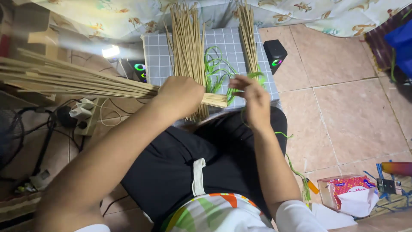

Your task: The person is gathering thin wooden sticks into bundles and tying them together using green plastic strips while sitting on the floor.

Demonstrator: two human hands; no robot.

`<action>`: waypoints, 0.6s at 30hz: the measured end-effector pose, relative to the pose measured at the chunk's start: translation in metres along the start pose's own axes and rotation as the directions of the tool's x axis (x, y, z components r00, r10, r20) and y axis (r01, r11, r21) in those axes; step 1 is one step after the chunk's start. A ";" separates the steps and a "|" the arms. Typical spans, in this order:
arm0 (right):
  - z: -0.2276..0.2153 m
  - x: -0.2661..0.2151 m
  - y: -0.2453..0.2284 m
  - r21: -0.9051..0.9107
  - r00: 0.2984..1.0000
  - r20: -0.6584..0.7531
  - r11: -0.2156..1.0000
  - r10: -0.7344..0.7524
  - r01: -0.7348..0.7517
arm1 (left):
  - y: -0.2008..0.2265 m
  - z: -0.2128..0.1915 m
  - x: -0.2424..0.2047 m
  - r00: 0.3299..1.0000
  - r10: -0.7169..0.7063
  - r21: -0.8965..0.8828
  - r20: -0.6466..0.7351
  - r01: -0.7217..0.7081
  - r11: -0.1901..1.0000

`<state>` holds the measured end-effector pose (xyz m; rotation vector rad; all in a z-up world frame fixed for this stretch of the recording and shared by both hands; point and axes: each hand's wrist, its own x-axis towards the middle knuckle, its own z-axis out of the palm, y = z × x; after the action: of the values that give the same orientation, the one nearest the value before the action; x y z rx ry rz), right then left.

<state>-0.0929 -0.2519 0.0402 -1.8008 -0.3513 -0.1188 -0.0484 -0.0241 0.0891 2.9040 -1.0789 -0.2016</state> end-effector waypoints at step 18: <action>0.055 0.019 0.005 0.578 0.900 -0.188 0.785 0.393 -0.222 | 0.024 0.008 -0.011 0.973 -0.019 0.126 -0.229 0.049 0.991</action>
<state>-0.0791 -0.1966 0.0265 -1.2190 0.1354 -0.0475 -0.0731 -0.0350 0.0848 2.9666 -1.0406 0.2053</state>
